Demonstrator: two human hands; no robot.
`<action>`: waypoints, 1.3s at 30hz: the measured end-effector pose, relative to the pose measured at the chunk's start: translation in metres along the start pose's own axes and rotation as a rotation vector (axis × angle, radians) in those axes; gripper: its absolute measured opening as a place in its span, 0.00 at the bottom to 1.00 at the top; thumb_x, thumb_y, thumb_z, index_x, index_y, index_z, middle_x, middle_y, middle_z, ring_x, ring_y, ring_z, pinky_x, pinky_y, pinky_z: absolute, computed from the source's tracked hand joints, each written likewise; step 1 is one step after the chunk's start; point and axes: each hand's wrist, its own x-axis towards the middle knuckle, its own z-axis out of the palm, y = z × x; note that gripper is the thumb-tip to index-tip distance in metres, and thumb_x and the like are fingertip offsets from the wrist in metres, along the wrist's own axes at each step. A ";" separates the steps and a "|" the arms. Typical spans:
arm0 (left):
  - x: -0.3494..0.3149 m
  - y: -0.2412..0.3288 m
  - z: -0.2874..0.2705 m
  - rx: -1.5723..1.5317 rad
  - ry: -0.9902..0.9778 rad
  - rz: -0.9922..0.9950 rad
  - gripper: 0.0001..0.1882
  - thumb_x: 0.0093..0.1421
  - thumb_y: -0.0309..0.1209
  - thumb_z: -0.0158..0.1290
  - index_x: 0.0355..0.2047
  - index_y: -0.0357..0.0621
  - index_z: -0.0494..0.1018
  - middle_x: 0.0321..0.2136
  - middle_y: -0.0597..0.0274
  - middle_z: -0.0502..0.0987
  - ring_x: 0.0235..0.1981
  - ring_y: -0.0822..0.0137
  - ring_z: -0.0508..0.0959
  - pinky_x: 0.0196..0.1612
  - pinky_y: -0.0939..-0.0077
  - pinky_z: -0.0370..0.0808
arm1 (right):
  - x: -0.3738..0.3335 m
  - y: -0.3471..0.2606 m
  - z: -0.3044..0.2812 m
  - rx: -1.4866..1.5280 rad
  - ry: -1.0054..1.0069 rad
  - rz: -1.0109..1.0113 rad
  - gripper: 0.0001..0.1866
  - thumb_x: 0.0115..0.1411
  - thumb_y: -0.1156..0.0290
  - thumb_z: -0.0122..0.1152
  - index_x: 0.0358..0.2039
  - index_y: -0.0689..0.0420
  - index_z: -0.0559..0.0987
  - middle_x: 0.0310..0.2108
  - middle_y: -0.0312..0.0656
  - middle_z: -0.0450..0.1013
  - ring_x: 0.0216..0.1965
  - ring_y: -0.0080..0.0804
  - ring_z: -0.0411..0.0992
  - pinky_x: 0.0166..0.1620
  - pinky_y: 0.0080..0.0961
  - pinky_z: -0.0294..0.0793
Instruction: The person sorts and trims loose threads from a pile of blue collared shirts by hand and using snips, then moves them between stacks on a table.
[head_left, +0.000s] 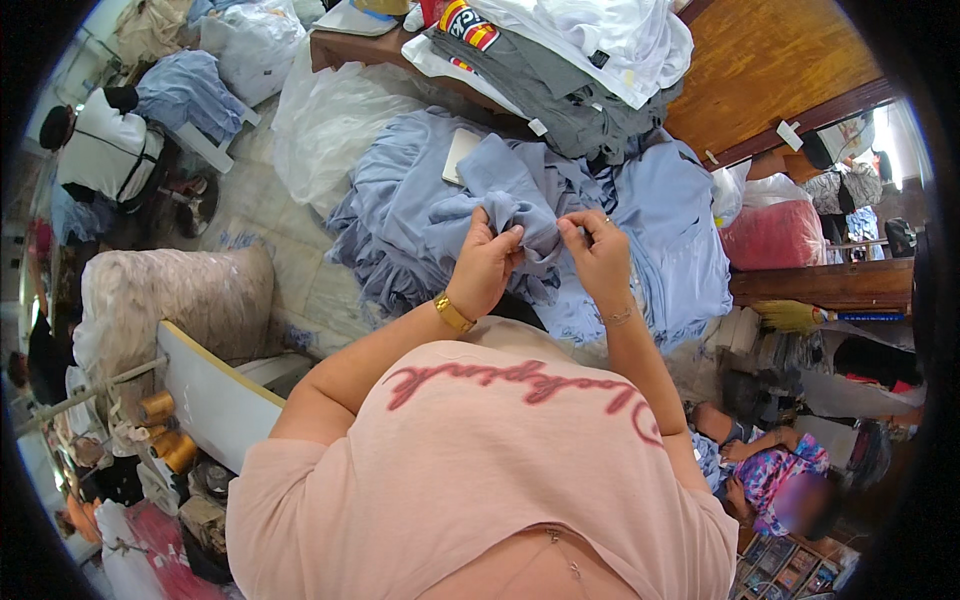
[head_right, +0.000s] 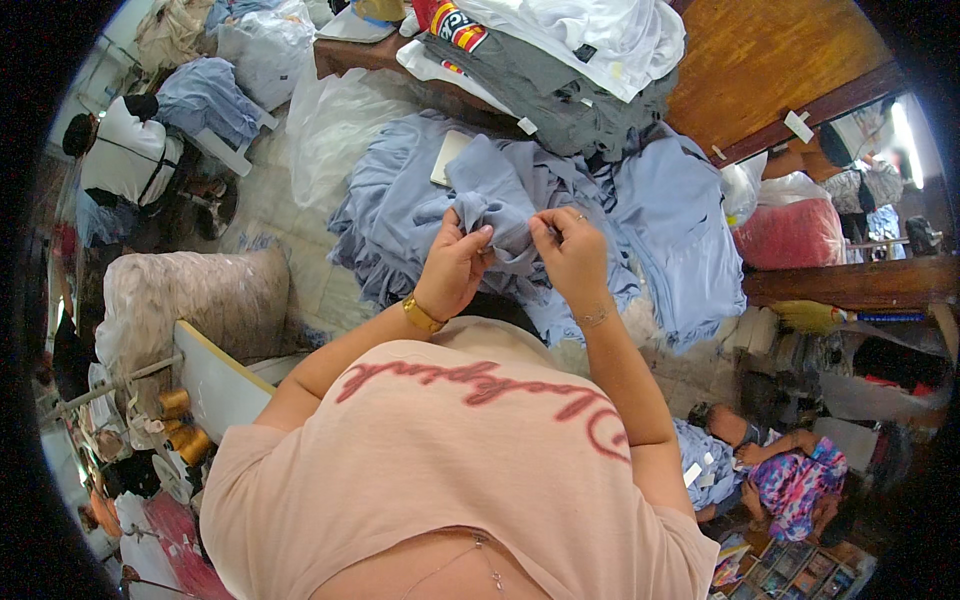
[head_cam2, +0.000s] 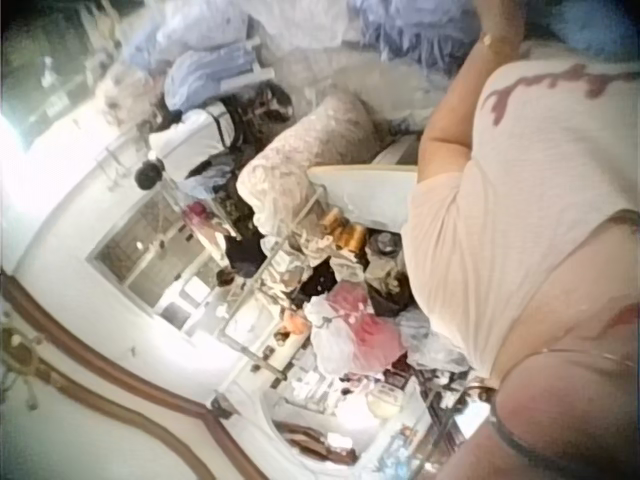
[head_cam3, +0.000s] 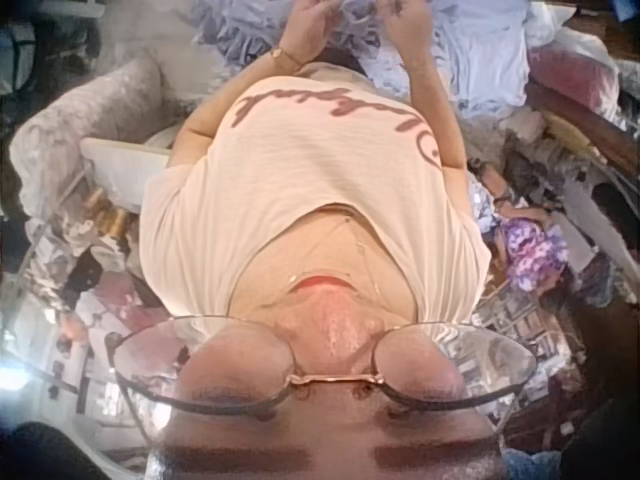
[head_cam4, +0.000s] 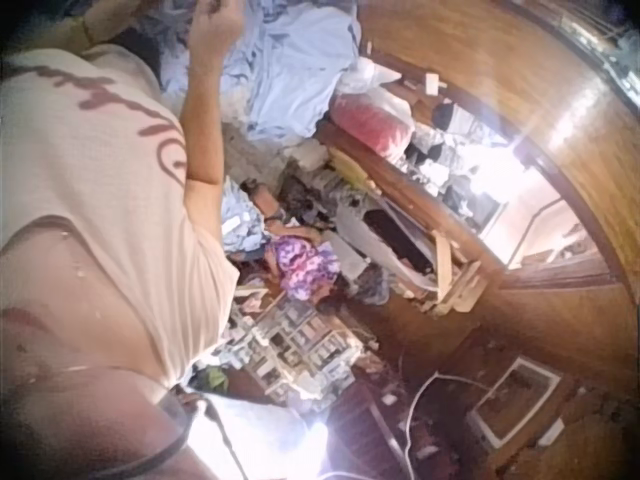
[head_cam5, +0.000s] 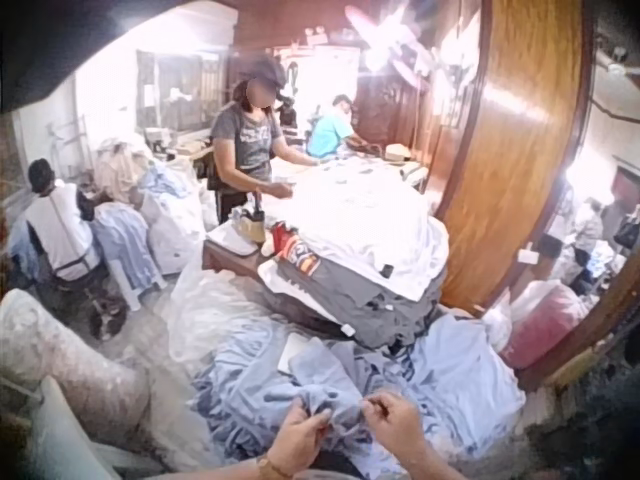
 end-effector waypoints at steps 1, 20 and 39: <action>0.000 -0.001 -0.001 -0.009 -0.001 0.002 0.20 0.57 0.21 0.44 0.49 0.50 0.56 0.39 0.65 0.68 0.37 0.71 0.72 0.38 0.74 0.71 | -0.002 -0.004 -0.001 0.016 -0.028 0.026 0.04 0.49 0.75 0.56 0.27 0.59 0.74 0.23 0.42 0.70 0.23 0.34 0.69 0.27 0.24 0.67; 0.004 0.002 -0.007 -0.206 0.038 -0.099 0.13 0.60 0.22 0.37 0.46 0.45 0.58 0.39 0.59 0.68 0.39 0.64 0.72 0.43 0.69 0.70 | -0.026 0.001 0.029 -0.080 0.041 -0.322 0.10 0.44 0.76 0.61 0.29 0.55 0.73 0.29 0.39 0.68 0.24 0.35 0.70 0.25 0.26 0.70; 0.027 0.058 -0.005 0.747 -0.499 -0.069 0.17 0.54 0.27 0.53 0.44 0.36 0.69 0.37 0.66 0.73 0.37 0.79 0.71 0.42 0.85 0.67 | 0.031 -0.014 -0.027 0.648 -0.531 0.401 0.03 0.55 0.75 0.50 0.32 0.57 0.71 0.23 0.28 0.64 0.18 0.11 0.56 0.20 0.10 0.55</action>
